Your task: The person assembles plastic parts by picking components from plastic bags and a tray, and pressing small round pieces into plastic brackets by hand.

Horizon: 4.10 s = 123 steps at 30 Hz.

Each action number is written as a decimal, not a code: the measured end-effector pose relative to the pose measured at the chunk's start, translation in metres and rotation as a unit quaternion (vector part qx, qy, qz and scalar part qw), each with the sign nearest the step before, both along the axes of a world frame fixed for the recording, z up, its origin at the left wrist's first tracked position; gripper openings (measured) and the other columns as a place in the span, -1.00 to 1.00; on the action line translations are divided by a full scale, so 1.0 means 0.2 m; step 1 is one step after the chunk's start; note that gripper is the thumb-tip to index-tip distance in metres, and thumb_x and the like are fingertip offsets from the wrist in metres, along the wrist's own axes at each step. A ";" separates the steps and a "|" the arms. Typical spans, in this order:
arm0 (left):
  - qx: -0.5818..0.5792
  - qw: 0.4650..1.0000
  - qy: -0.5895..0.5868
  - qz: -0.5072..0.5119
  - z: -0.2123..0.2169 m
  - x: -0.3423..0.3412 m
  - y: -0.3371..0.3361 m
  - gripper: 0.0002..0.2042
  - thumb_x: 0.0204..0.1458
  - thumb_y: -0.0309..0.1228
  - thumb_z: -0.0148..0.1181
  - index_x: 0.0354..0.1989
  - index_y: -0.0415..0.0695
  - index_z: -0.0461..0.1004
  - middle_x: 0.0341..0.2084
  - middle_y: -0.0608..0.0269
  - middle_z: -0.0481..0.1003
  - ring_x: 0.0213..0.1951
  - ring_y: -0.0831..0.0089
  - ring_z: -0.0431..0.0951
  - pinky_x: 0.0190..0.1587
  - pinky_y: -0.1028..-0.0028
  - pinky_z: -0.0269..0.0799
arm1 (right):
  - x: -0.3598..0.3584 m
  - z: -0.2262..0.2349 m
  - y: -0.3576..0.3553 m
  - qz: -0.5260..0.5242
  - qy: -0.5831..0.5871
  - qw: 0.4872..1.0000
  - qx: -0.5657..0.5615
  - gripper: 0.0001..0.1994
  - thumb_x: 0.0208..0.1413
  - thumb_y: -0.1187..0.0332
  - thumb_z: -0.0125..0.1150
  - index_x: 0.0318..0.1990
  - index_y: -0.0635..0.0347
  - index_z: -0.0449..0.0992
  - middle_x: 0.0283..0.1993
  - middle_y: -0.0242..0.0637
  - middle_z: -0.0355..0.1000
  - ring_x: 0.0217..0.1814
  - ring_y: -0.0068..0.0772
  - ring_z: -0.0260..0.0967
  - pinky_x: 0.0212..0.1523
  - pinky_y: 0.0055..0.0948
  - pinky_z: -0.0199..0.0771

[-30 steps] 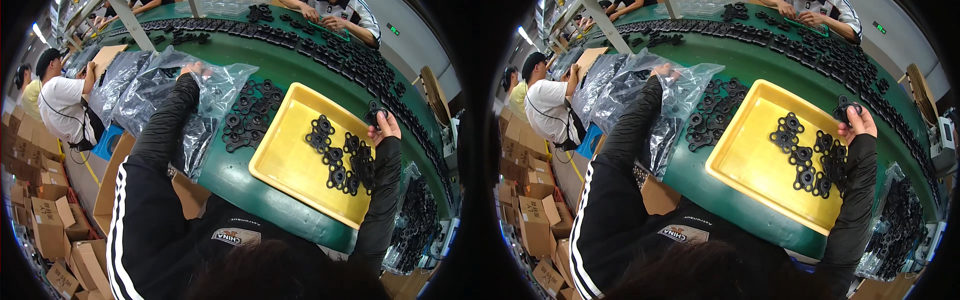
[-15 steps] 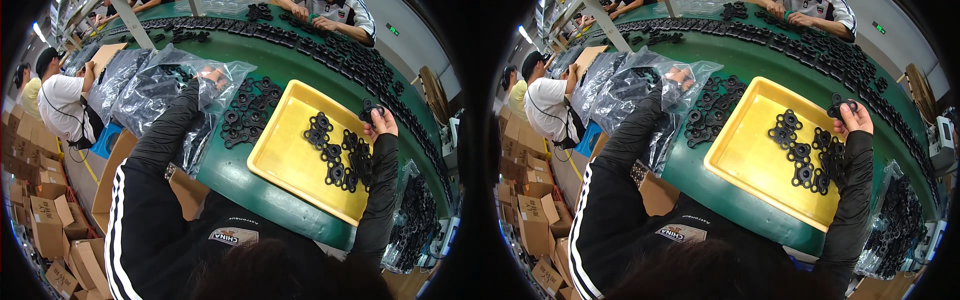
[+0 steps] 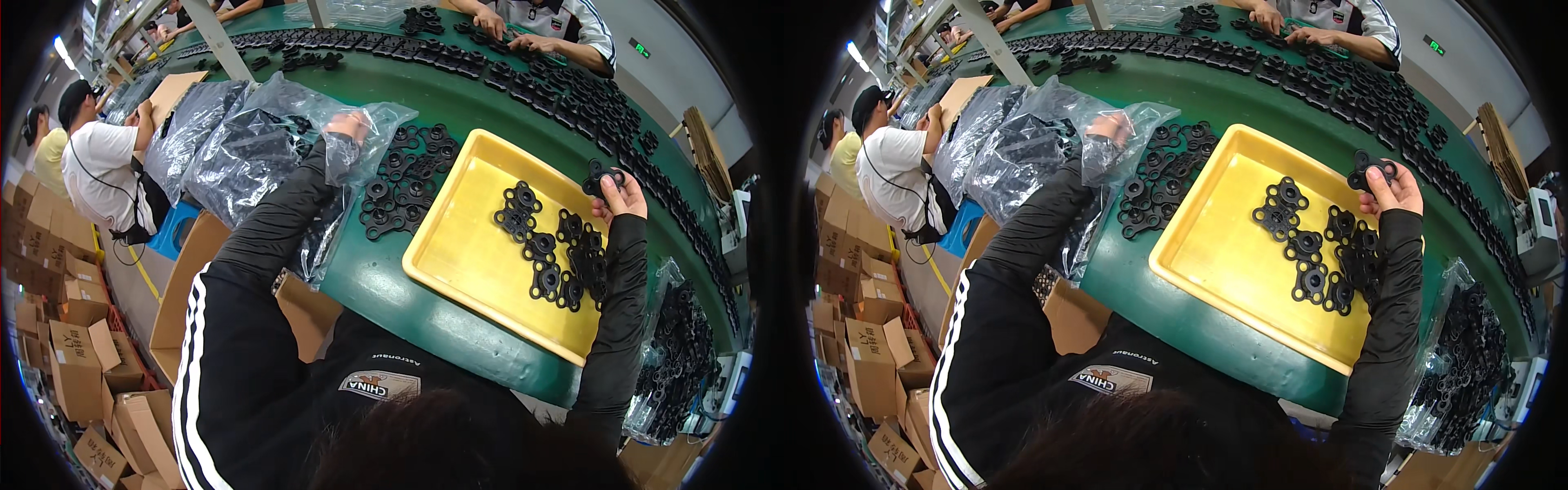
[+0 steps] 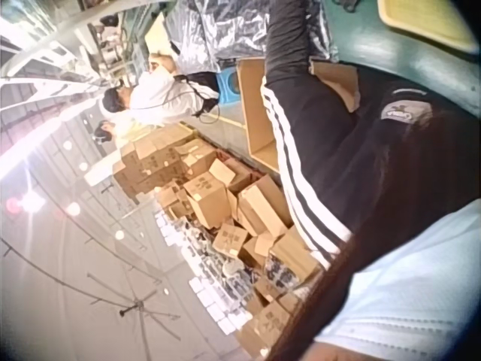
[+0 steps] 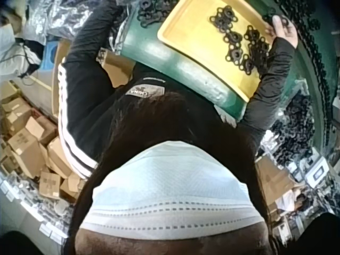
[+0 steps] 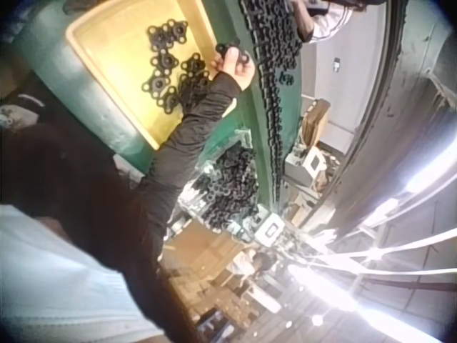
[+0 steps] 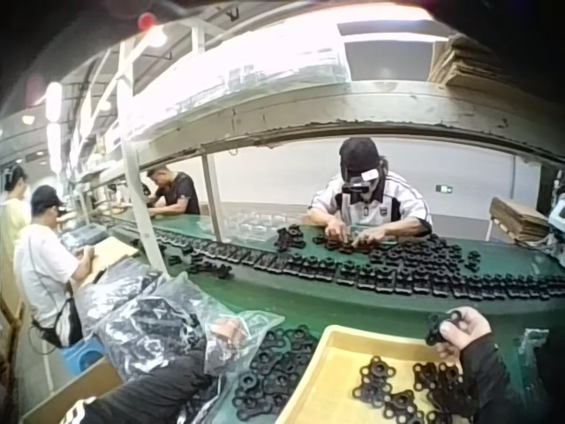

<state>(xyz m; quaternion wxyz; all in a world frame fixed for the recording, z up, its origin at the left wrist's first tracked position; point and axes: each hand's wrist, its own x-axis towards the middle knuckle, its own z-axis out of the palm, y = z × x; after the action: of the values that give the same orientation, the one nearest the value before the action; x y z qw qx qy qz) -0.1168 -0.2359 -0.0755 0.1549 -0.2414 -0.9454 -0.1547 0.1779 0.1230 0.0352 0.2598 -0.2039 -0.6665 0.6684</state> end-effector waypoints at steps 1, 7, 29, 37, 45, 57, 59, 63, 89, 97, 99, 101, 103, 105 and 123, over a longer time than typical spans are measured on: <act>0.085 0.996 -0.038 -0.017 -0.03 -0.10 -0.06 -0.74 -0.25 -0.27 0.11 -0.38 -0.10 0.36 -0.44 0.15 0.36 -0.51 0.30 0.38 -0.47 0.41 0.33 | 0.00 0.01 -0.01 0.001 0.001 1.000 0.001 -0.70 -0.11 0.38 0.18 -0.22 0.23 0.26 -0.47 -0.25 0.32 -0.67 -0.57 0.23 -0.67 -0.69 0.27; 0.324 0.771 -0.541 0.087 0.26 -0.39 -0.23 -0.82 -0.22 -0.31 0.06 -0.58 -0.18 0.36 -0.72 0.23 0.36 -0.72 0.41 0.33 -0.70 0.50 0.28 | -0.02 -0.02 0.01 0.003 -0.003 1.000 0.003 -0.70 -0.11 0.38 0.18 -0.22 0.23 0.27 -0.47 -0.26 0.32 -0.67 -0.57 0.23 -0.66 -0.69 0.27; 0.800 0.368 -0.432 -0.195 0.49 0.25 -0.39 -0.77 -0.09 -0.53 -0.03 -0.20 -0.12 0.28 -0.36 0.14 0.37 -0.49 0.42 0.41 -0.76 0.72 0.07 | -0.05 0.03 -0.10 0.004 0.100 0.954 -0.283 -0.71 -0.12 0.42 0.11 -0.23 0.38 0.30 -0.34 -0.06 0.34 -0.45 -0.30 0.33 -0.55 -0.56 0.37; 0.617 0.305 -0.655 -0.312 0.79 0.68 0.59 -0.80 -0.03 -0.49 -0.07 -0.19 -0.16 0.27 -0.33 0.23 0.36 -0.46 0.56 0.33 -0.74 0.75 0.10 | -0.01 0.01 -0.04 0.060 0.139 0.968 -0.200 -0.77 -0.06 0.40 0.08 -0.26 0.33 0.30 -0.44 -0.18 0.31 -0.55 -0.46 0.27 -0.59 -0.64 0.32; 0.525 0.359 -0.697 -0.332 0.60 0.86 1.11 -0.83 -0.02 -0.35 -0.02 -0.29 -0.15 0.30 -0.42 0.26 0.36 -0.50 0.60 0.34 -0.75 0.80 0.04 | 0.00 -0.03 0.02 0.050 0.131 0.976 -0.166 -0.76 -0.03 0.37 0.06 -0.22 0.29 0.30 -0.45 -0.24 0.31 -0.64 -0.55 0.22 -0.67 -0.69 0.25; 0.511 0.318 -0.761 -0.242 0.46 0.83 1.14 -0.74 -0.01 -0.37 -0.03 -0.12 -0.14 0.27 -0.39 0.25 0.36 -0.50 0.62 0.32 -0.77 0.78 0.02 | -0.02 -0.05 0.00 0.090 0.063 0.982 -0.151 -0.71 -0.02 0.36 0.04 -0.13 0.28 0.28 -0.42 -0.25 0.30 -0.67 -0.56 0.18 -0.71 -0.71 0.19; 0.510 0.311 -0.768 -0.232 0.46 0.83 1.13 -0.73 -0.01 -0.38 -0.04 -0.11 -0.14 0.26 -0.39 0.25 0.36 -0.50 0.62 0.31 -0.77 0.77 0.01 | -0.02 -0.05 0.00 0.088 0.057 0.983 -0.148 -0.70 -0.02 0.36 0.04 -0.12 0.28 0.27 -0.42 -0.25 0.30 -0.67 -0.56 0.18 -0.71 -0.71 0.19; 0.514 0.327 -0.759 -0.228 0.46 0.84 1.12 -0.73 -0.01 -0.41 -0.05 -0.11 -0.16 0.26 -0.40 0.24 0.36 -0.55 0.64 0.28 -0.77 0.76 0.00 | -0.02 -0.07 0.01 0.124 0.049 0.983 -0.126 -0.71 -0.01 0.36 0.03 -0.13 0.29 0.27 -0.42 -0.25 0.30 -0.67 -0.57 0.18 -0.69 -0.72 0.21; 0.500 0.485 -0.654 -0.294 0.45 0.87 1.11 -0.83 -0.10 -0.49 0.05 -0.30 -0.21 0.41 -0.57 0.31 0.41 -0.59 0.69 0.33 -0.67 0.80 0.17 | -0.04 -0.07 -0.03 0.166 0.047 0.976 -0.129 -0.73 0.03 0.38 -0.03 -0.15 0.37 0.24 -0.49 -0.24 0.30 -0.64 -0.55 0.22 -0.66 -0.70 0.29; 0.522 0.674 -0.413 -0.320 0.49 0.96 1.14 -0.87 -0.13 -0.47 0.08 -0.39 -0.21 0.46 -0.58 0.31 0.43 -0.62 0.66 0.33 -0.56 0.76 0.26 | -0.02 -0.07 0.00 0.207 0.111 0.956 -0.174 -0.71 -0.01 0.40 0.05 -0.17 0.40 0.25 -0.42 -0.19 0.31 -0.60 -0.55 0.24 -0.61 -0.68 0.34; 0.522 0.668 -0.427 -0.315 0.51 0.97 1.13 -0.87 -0.13 -0.47 0.08 -0.39 -0.21 0.46 -0.58 0.31 0.43 -0.62 0.66 0.33 -0.56 0.77 0.27 | -0.02 -0.07 0.01 0.205 0.111 0.957 -0.172 -0.70 -0.02 0.40 0.06 -0.16 0.41 0.25 -0.41 -0.18 0.32 -0.60 -0.55 0.24 -0.61 -0.67 0.35; 0.518 0.647 -0.460 -0.318 0.54 0.97 1.12 -0.87 -0.13 -0.48 0.09 -0.38 -0.19 0.44 -0.57 0.31 0.42 -0.60 0.69 0.34 -0.62 0.80 0.20 | -0.02 -0.07 0.01 0.206 0.101 0.962 -0.150 -0.69 -0.02 0.40 0.07 -0.16 0.41 0.25 -0.41 -0.17 0.32 -0.59 -0.54 0.25 -0.61 -0.68 0.36; 0.512 0.625 -0.494 -0.321 0.56 0.97 1.11 -0.87 -0.13 -0.48 0.10 -0.36 -0.17 0.43 -0.55 0.32 0.42 -0.58 0.73 0.34 -0.68 0.83 0.14 | -0.01 -0.08 0.02 0.205 0.090 0.966 -0.129 -0.69 -0.03 0.40 0.07 -0.16 0.41 0.24 -0.40 -0.16 0.33 -0.59 -0.53 0.27 -0.60 -0.68 0.36; 0.515 0.629 -0.479 -0.332 0.55 0.96 1.11 -0.86 -0.13 -0.48 0.10 -0.35 -0.17 0.42 -0.55 0.32 0.41 -0.59 0.73 0.34 -0.68 0.83 0.14 | -0.01 -0.07 0.01 0.199 0.084 0.969 -0.121 -0.68 -0.04 0.39 0.08 -0.16 0.41 0.24 -0.40 -0.16 0.33 -0.58 -0.54 0.27 -0.60 -0.68 0.37; 0.541 0.529 -0.566 -0.326 0.48 0.92 1.14 -0.74 -0.09 -0.50 0.02 -0.18 -0.20 0.24 -0.43 0.19 0.38 -0.54 0.67 0.35 -0.75 0.81 0.05 | -0.03 -0.05 -0.03 0.089 0.018 0.996 -0.001 -0.68 -0.08 0.35 0.13 -0.19 0.35 0.29 -0.40 -0.22 0.37 -0.51 -0.56 0.31 -0.53 -0.73 0.36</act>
<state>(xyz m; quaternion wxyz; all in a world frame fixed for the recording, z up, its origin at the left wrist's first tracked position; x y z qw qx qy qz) 0.0668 -0.0080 0.0199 -0.3734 -0.2646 -0.4257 -0.7806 0.1726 0.1175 0.0242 0.2108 -0.1317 -0.6766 0.6931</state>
